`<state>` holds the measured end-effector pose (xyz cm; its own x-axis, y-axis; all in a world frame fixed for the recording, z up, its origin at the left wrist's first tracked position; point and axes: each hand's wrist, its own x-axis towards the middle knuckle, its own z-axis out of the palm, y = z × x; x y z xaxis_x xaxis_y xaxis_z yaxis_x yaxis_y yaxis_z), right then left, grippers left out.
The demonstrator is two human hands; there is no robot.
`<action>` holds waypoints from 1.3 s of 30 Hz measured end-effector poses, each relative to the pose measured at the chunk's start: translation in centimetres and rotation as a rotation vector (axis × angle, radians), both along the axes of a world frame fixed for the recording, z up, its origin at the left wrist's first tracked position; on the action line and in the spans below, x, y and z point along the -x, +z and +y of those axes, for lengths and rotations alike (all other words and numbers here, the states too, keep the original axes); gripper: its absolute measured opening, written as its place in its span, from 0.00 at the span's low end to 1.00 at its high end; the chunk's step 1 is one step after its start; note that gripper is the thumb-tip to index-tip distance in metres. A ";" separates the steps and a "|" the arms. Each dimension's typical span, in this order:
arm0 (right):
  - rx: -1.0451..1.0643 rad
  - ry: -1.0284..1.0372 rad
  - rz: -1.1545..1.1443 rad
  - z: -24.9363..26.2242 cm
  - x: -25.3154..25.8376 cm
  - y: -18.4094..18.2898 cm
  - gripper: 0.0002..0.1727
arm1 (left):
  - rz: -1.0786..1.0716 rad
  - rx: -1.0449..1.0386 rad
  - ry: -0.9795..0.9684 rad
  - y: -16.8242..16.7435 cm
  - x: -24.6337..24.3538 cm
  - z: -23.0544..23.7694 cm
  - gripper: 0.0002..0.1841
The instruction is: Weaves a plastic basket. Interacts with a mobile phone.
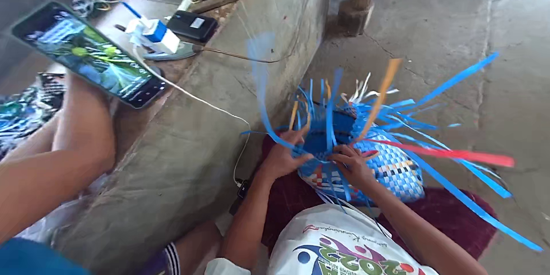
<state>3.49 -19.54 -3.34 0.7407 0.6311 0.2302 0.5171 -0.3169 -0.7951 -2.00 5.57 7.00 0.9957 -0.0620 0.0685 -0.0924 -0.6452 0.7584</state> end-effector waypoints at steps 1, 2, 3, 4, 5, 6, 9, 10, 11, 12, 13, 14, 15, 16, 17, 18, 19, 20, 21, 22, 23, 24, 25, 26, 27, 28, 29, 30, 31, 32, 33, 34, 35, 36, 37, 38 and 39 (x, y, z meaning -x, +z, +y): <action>0.006 -0.003 -0.013 0.1 0.1 -0.1 0.14 | -0.111 -0.044 0.107 2.6 0.8 2.0 0.33; 0.011 -0.006 -0.019 0.2 0.2 -0.1 0.15 | -0.248 -0.102 0.215 5.4 1.7 4.0 0.31; 0.022 -0.010 -0.019 0.3 0.2 0.1 0.15 | -0.405 -0.174 0.322 8.0 2.6 6.0 0.30; 0.038 -0.012 -0.016 0.5 0.2 0.4 0.15 | -0.551 -0.254 0.432 10.3 3.5 8.0 0.31; 0.054 -0.013 -0.011 0.6 0.1 0.6 0.15 | -0.672 -0.327 0.543 12.2 4.3 9.9 0.32; 0.067 -0.016 -0.010 0.9 0.1 0.8 0.14 | -0.770 -0.396 0.661 13.8 4.7 11.6 0.33; 0.081 -0.031 -0.035 1.5 0.0 0.7 0.13 | -0.895 -0.404 0.925 16.5 3.8 15.2 0.34; 0.092 -0.032 -0.038 1.6 0.0 0.8 0.13 | -0.837 -0.359 0.992 17.1 3.3 15.8 0.35; 0.099 -0.033 -0.045 1.7 0.0 0.9 0.14 | -0.766 -0.320 1.046 17.8 2.8 16.0 0.37; 0.102 -0.037 -0.059 1.8 0.1 0.9 0.14 | -0.676 -0.274 1.087 18.8 2.2 15.5 0.39; 0.093 -0.045 -0.082 1.8 0.2 0.9 0.14 | -0.584 -0.200 1.105 20.3 1.6 14.1 0.41; 0.080 -0.056 -0.101 1.8 0.3 0.9 0.15 | -0.537 -0.121 1.125 21.3 1.1 13.4 0.42; 0.069 -0.063 -0.116 1.8 0.4 0.8 0.15 | -0.513 -0.043 1.142 21.3 0.8 13.6 0.43; 0.063 -0.065 -0.125 1.7 0.4 0.8 0.15 | -0.514 0.013 1.149 20.4 0.8 15.0 0.43; 0.063 -0.060 -0.118 1.6 0.4 0.9 0.16 | -0.518 0.028 1.171 18.6 1.2 17.1 0.40; 0.068 -0.044 -0.104 1.5 0.4 1.1 0.16 | -0.461 0.017 1.264 17.2 1.5 18.3 0.30; 0.084 -0.021 -0.084 1.4 0.4 1.3 0.16 | -0.322 -0.003 1.388 16.8 1.4 18.6 0.19; 0.101 0.003 -0.059 1.3 0.3 1.6 0.15 | -0.122 -0.021 1.440 17.2 1.4 18.8 0.15; 0.118 0.019 -0.046 1.2 0.2 1.7 0.15 | 0.006 -0.042 1.439 17.5 1.2 19.2 0.14; 0.131 0.028 -0.041 1.1 0.2 1.7 0.15 | 0.019 -0.055 1.437 17.0 1.0 19.9 0.12; 0.137 0.032 -0.042 1.1 0.1 1.6 0.14 | -0.087 -0.079 1.430 15.6 0.8 21.1 0.11; 0.144 0.032 -0.043 1.1 0.1 1.5 0.14 | -0.250 -0.100 1.415 14.1 0.8 22.4 0.11; 0.146 0.031 -0.049 1.1 0.1 1.5 0.14 | -0.303 -0.036 1.392 14.5 0.8 22.3 0.13; 0.145 0.028 -0.053 1.1 0.1 1.4 0.14 | -0.383 0.070 1.345 15.7 0.8 21.6 0.20; 0.147 0.024 -0.055 1.0 0.2 1.3 0.14 | -0.470 0.185 1.222 17.2 0.9 20.7 0.31; 0.148 0.020 -0.057 1.0 0.2 1.2 0.14 | -0.578 0.282 1.129 18.0 0.6 20.2 0.36; 0.148 0.014 -0.060 1.0 0.3 1.1 0.14 | -0.647 0.330 1.093 18.3 0.4 20.0 0.37; 0.144 0.008 -0.060 1.0 0.4 1.1 0.15 | -0.679 0.342 1.086 18.4 0.3 19.9 0.36; 0.143 0.004 -0.058 1.0 0.4 1.2 0.15 | -0.693 0.341 1.090 18.4 0.3 19.8 0.35; 0.140 0.000 -0.060 1.0 0.5 1.2 0.15 | -0.701 0.339 1.102 18.4 0.3 19.7 0.33; 0.138 0.000 -0.059 1.0 0.4 1.2 0.15 | -0.707 0.333 1.125 18.3 0.3 19.6 0.32; 0.138 0.001 -0.055 1.0 0.4 1.1 0.15 | -0.723 0.316 1.151 18.0 0.3 19.6 0.33; 0.140 0.001 -0.053 1.0 0.4 1.1 0.15 | -0.749 0.273 1.163 17.6 0.4 19.6 0.33; 0.141 0.003 -0.056 1.0 0.3 1.1 0.15 | -0.778 0.209 1.161 17.2 0.5 19.7 0.35; 0.141 0.006 -0.054 1.1 0.3 1.2 0.15 | -0.812 0.141 1.149 16.7 0.6 19.9 0.36; 0.139 0.012 -0.043 1.1 0.3 1.4 0.15 | -0.833 0.082 1.143 16.1 0.7 20.1 0.37; 0.139 0.014 -0.039 1.1 0.3 1.5 0.15 | -0.849 0.042 1.140 15.8 0.8 20.0 0.37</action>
